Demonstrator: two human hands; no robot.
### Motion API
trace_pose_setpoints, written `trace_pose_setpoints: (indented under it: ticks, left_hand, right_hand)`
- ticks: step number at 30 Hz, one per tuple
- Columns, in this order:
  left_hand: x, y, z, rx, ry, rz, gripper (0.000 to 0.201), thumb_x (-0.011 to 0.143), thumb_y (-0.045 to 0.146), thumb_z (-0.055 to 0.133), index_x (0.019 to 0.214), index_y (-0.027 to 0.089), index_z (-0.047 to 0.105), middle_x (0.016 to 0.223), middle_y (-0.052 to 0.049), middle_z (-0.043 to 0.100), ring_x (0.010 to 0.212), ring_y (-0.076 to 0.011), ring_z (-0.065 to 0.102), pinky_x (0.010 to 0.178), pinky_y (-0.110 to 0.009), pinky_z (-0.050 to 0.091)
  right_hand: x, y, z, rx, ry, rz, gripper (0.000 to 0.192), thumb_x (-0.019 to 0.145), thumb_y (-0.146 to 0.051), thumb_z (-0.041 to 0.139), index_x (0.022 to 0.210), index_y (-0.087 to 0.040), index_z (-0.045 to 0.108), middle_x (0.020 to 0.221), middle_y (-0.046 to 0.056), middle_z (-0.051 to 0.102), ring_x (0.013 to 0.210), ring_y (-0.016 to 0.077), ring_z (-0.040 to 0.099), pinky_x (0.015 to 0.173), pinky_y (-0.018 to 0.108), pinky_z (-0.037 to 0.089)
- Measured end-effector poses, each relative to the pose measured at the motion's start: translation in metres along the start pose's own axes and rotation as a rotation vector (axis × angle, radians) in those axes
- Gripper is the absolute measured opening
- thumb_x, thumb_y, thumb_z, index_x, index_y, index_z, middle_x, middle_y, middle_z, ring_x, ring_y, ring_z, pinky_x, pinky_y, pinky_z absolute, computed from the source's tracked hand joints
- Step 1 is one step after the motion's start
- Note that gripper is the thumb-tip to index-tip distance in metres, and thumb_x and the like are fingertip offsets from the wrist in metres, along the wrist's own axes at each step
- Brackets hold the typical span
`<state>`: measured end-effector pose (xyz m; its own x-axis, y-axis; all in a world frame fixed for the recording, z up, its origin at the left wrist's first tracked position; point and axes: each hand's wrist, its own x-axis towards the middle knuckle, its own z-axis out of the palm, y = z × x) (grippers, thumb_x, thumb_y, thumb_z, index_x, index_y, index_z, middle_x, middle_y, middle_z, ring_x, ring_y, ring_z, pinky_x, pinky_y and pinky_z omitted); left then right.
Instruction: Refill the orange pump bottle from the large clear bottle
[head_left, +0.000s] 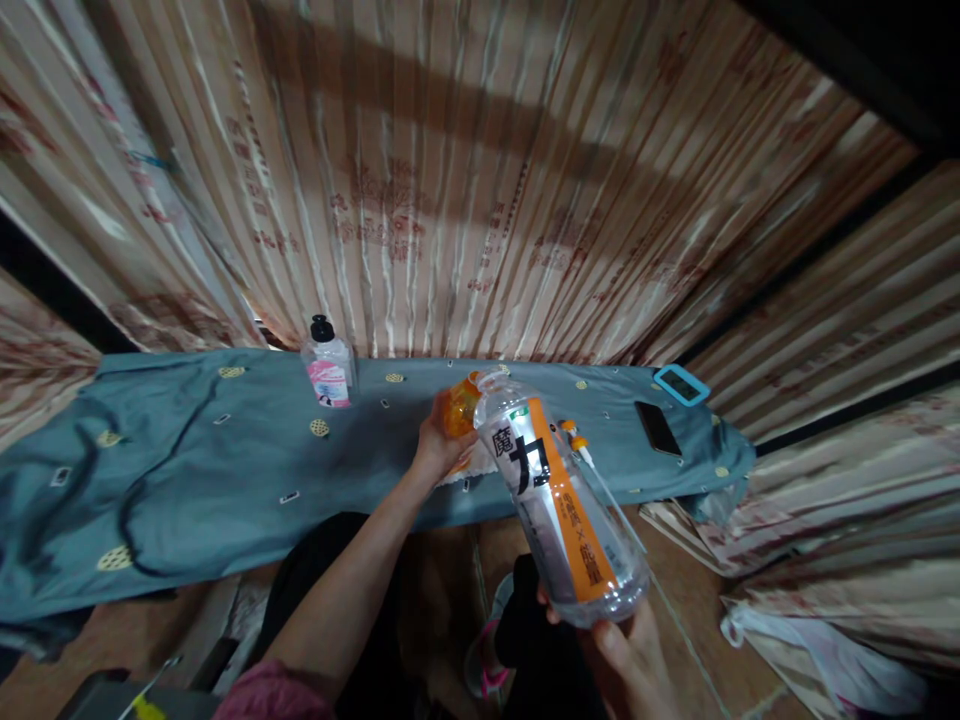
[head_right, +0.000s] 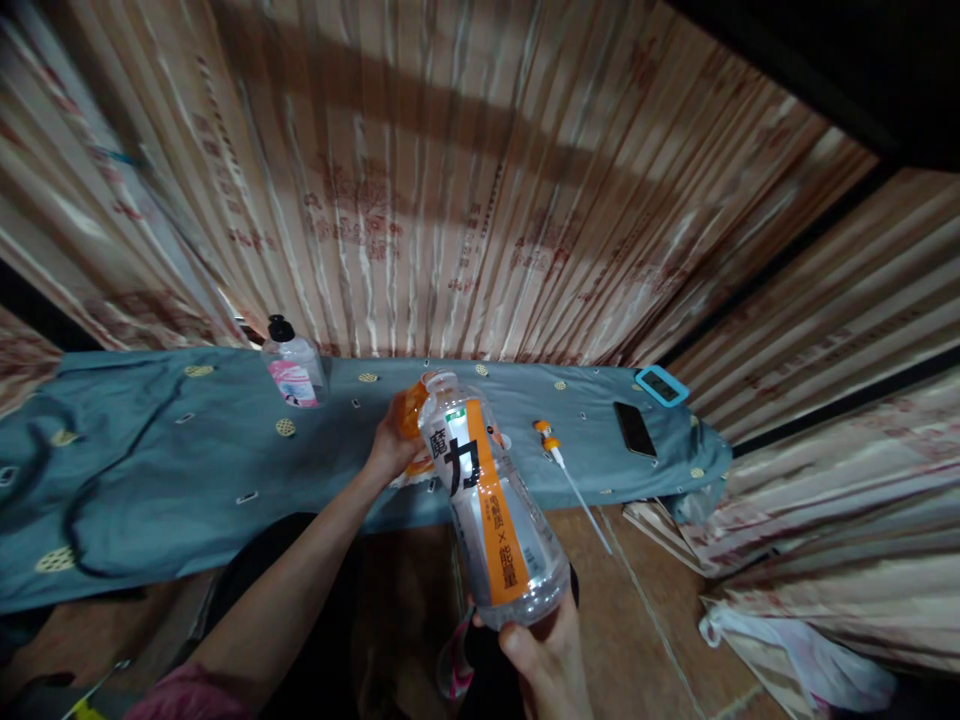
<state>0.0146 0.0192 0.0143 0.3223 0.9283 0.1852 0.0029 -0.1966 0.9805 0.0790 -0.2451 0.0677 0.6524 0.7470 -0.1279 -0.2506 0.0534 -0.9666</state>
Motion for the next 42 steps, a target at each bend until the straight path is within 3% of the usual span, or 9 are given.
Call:
trace_pose_setpoints:
  ticks: [5,15,26,34,42]
  left_hand:
    - [-0.002,0.006,0.0,-0.03,-0.006,-0.004,0.064,0.057,0.022,0.078,0.113,0.02,0.047,0.106,-0.004,0.066,0.095,-0.0225,0.066,0.087,-0.039,0.053]
    - [0.0,-0.009,0.0,-0.024,-0.018,0.001,0.067,0.057,0.021,0.078,0.115,0.021,0.046,0.108,-0.005,0.065,0.098,-0.0228,0.065,0.087,-0.038,0.053]
    - [-0.002,-0.003,-0.002,0.035,-0.026,0.005,0.066,0.057,0.02,0.076,0.116,0.02,0.046,0.107,-0.005,0.066,0.096,-0.0227,0.066,0.085,-0.034,0.053]
    - [-0.003,0.002,-0.001,0.004,-0.03,-0.027,0.067,0.055,0.016,0.075,0.115,0.02,0.046,0.105,-0.004,0.066,0.095,-0.0227,0.066,0.085,-0.035,0.053]
    - [-0.003,0.002,-0.002,0.046,-0.027,-0.013,0.065,0.057,0.017,0.075,0.115,0.022,0.046,0.107,-0.003,0.065,0.096,-0.0226,0.066,0.086,-0.037,0.053]
  right_hand:
    - [-0.001,0.002,-0.001,0.006,0.002,-0.018,0.054,0.058,-0.054,0.078,0.098,-0.02,0.066,0.073,0.007,0.074,0.067,0.0242,0.068,0.066,0.033,0.053]
    - [-0.001,0.001,-0.001,-0.019,-0.018,-0.043,0.05,0.063,-0.055,0.075,0.095,-0.019,0.066,0.072,0.008,0.074,0.071,0.0251,0.069,0.067,0.033,0.052]
    - [-0.002,-0.002,0.0,-0.045,0.005,-0.061,0.051,0.06,-0.057,0.076,0.094,-0.02,0.065,0.069,0.005,0.074,0.07,0.0221,0.07,0.068,0.029,0.053]
    - [-0.003,-0.003,0.0,-0.053,0.033,-0.05,0.041,0.06,-0.052,0.076,0.087,-0.023,0.067,0.067,0.005,0.074,0.069,0.0247,0.07,0.068,0.031,0.054]
    - [-0.002,-0.001,0.001,-0.024,0.021,-0.048,0.045,0.059,-0.053,0.077,0.093,-0.024,0.067,0.069,0.005,0.075,0.066,0.022,0.069,0.066,0.027,0.053]
